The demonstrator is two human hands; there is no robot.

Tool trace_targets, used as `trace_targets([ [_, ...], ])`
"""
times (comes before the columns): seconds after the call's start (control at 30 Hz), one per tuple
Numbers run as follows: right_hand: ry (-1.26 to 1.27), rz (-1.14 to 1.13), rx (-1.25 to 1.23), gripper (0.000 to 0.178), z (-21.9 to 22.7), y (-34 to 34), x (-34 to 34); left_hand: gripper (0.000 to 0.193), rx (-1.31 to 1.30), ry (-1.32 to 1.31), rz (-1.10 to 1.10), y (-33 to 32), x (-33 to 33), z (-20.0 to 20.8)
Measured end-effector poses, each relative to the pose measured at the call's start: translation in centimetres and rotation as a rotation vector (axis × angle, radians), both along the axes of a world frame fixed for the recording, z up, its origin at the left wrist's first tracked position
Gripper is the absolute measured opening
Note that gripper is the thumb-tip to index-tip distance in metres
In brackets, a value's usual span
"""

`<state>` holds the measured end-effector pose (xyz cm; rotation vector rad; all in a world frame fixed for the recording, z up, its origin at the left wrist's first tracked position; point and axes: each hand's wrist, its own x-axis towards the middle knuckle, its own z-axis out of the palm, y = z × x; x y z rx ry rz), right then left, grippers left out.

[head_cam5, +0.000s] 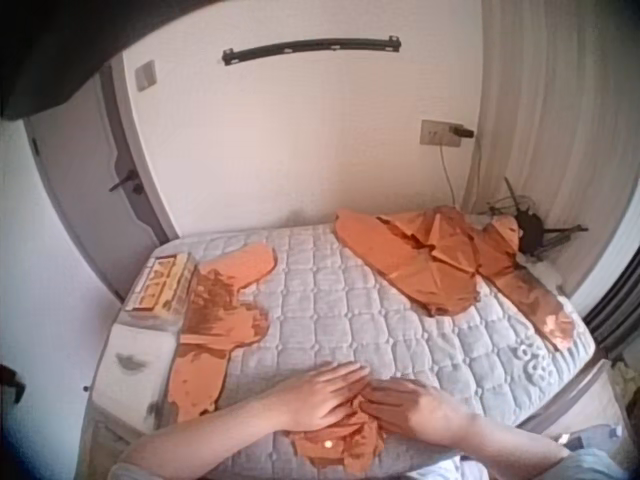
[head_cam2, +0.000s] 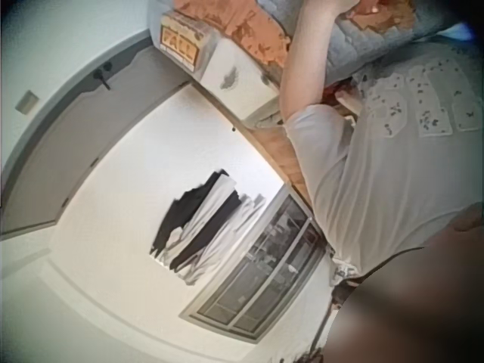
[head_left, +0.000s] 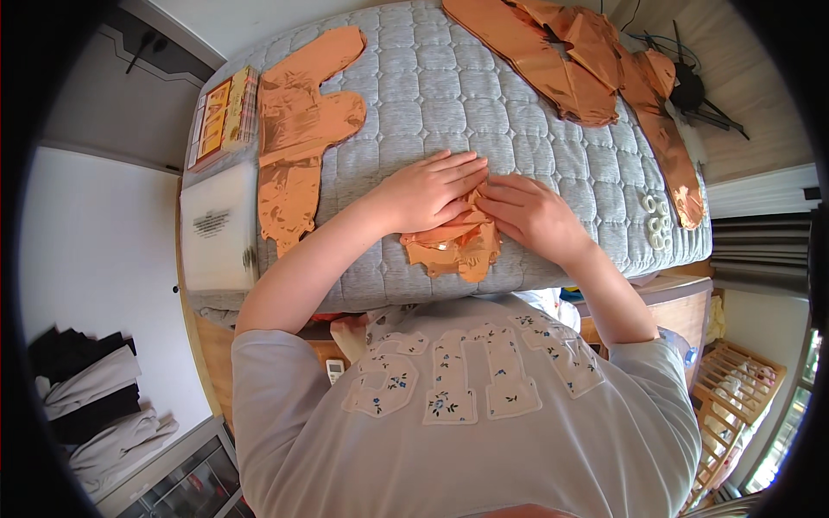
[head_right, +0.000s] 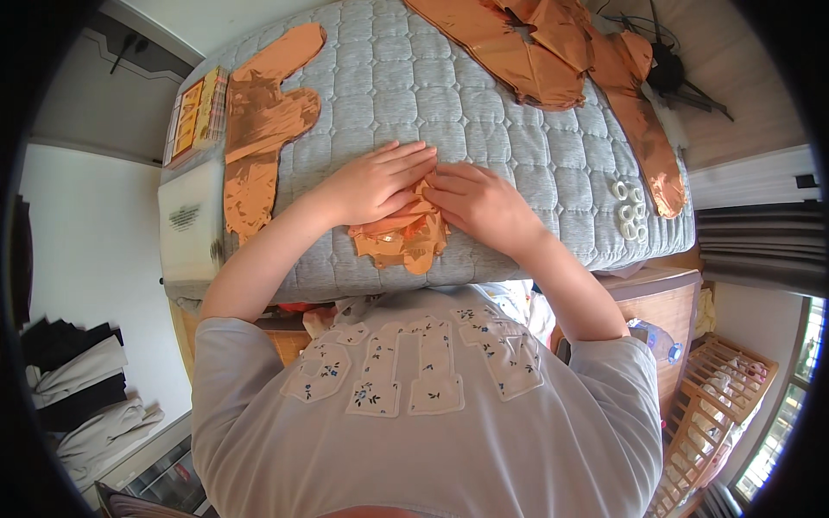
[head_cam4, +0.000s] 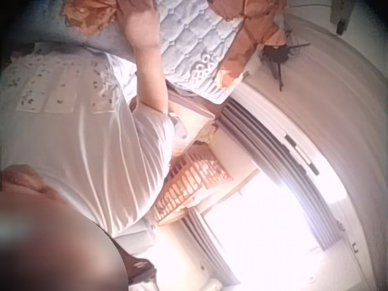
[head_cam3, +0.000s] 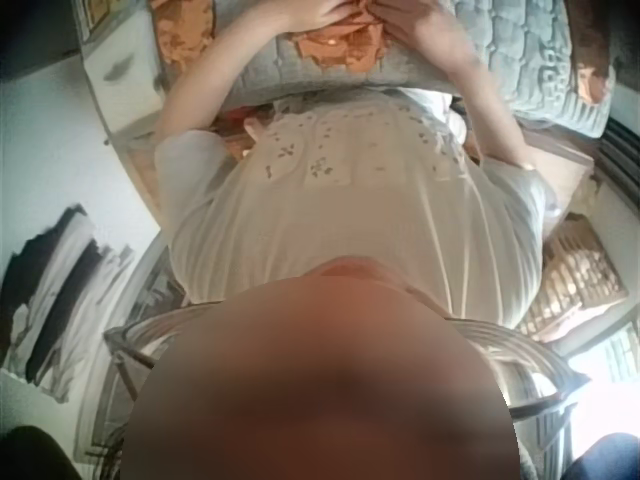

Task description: Folding and organizing deflated rose gold foil balloons on a bed.

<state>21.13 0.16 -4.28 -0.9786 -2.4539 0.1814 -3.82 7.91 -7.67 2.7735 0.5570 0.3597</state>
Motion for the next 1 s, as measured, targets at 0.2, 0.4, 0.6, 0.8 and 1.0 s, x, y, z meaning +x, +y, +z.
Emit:
trace_targets([
  [0.2, 0.055, 0.097, 0.001, 0.026, -0.9, -0.8, 0.4, 0.063, 0.013, 0.021, -0.021, 0.1, -0.2, 0.1],
  [0.4, 0.231, 0.114, -0.189, 0.019, -1.0, -0.2, 0.2, 0.073, -0.020, 0.067, -0.042, 0.0, -0.3, 0.8],
  [0.6, 0.285, 0.012, -0.337, 0.017, -0.8, -0.2, -0.2, 0.080, -0.010, 0.104, -0.066, 0.0, -0.7, 1.1],
  [0.8, 0.261, -0.089, -0.363, 0.014, -0.2, 0.7, -1.5, 0.083, -0.050, 0.111, -0.065, 0.2, -0.9, 1.2],
  [1.0, 0.198, -0.190, -0.473, 0.017, -0.2, 1.8, -2.4, 0.067, -0.550, -0.288, -0.033, 1.9, -1.7, -0.3],
])
